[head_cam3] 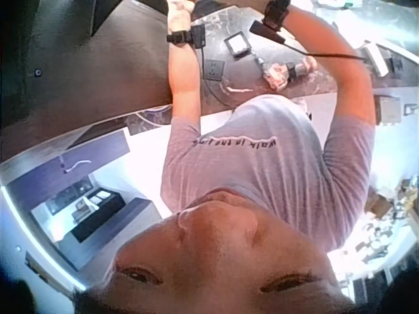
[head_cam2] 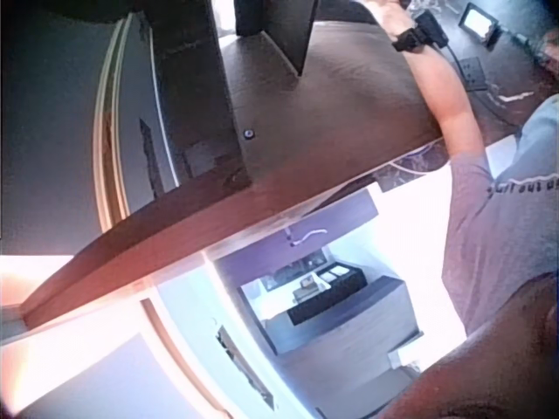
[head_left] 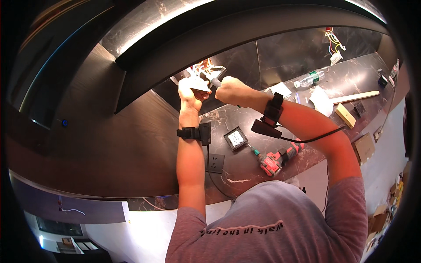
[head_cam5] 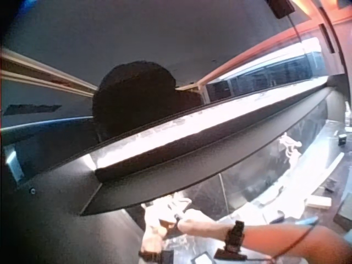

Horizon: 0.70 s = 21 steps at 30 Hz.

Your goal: Installing and wiring an electrical outlet or switch on a wall.

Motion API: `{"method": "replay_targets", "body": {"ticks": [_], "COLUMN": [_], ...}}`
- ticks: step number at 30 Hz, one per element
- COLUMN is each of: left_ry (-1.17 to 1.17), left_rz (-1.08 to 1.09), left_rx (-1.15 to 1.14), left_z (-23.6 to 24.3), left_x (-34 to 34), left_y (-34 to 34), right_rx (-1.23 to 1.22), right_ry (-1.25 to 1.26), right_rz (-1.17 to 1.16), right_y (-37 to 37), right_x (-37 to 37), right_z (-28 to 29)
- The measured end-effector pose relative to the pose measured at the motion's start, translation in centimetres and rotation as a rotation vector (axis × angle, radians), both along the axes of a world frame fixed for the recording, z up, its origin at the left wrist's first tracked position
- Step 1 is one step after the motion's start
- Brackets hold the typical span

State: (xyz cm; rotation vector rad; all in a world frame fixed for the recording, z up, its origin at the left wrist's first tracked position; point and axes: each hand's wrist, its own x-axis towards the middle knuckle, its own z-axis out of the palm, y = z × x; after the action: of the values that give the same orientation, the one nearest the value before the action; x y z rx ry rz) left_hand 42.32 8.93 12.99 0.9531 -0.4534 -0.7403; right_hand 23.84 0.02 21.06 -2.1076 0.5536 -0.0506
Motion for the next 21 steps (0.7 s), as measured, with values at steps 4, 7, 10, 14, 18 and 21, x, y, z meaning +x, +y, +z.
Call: {"method": "replay_targets", "body": {"ticks": [4,7,10,14,18,21], "left_ry": [0.000,0.003,-0.004,0.002,0.133,0.104], "left_rz": [-0.002,0.010,0.039,0.090,0.191,0.221], "left_rx": [0.033,0.003,0.037,0.023,0.002,-0.033], "left_z": [0.6,-0.1,0.0,0.1,0.7,0.3], "left_x": [-0.9,-0.1,-0.2,-0.8,-1.8,-1.0], "left_y": [-0.7,-0.3,-0.6,-1.0,-1.9,-2.0], "right_rx": [-0.084,-0.146,-0.107,-0.263,-0.427,-0.555], "right_ry": [-0.145,-0.228,-0.208,-0.220,-0.290,-0.362], "right_rz": [0.005,0.020,-0.037,0.046,0.118,0.271], "right_y": [-1.3,0.0,0.9,0.3,-1.1,-0.8], "right_x": [1.7,1.4,1.2,1.7,2.4,2.4], "right_z": [-3.8,-2.9,-3.1,-4.1,-5.9,-5.2]}}
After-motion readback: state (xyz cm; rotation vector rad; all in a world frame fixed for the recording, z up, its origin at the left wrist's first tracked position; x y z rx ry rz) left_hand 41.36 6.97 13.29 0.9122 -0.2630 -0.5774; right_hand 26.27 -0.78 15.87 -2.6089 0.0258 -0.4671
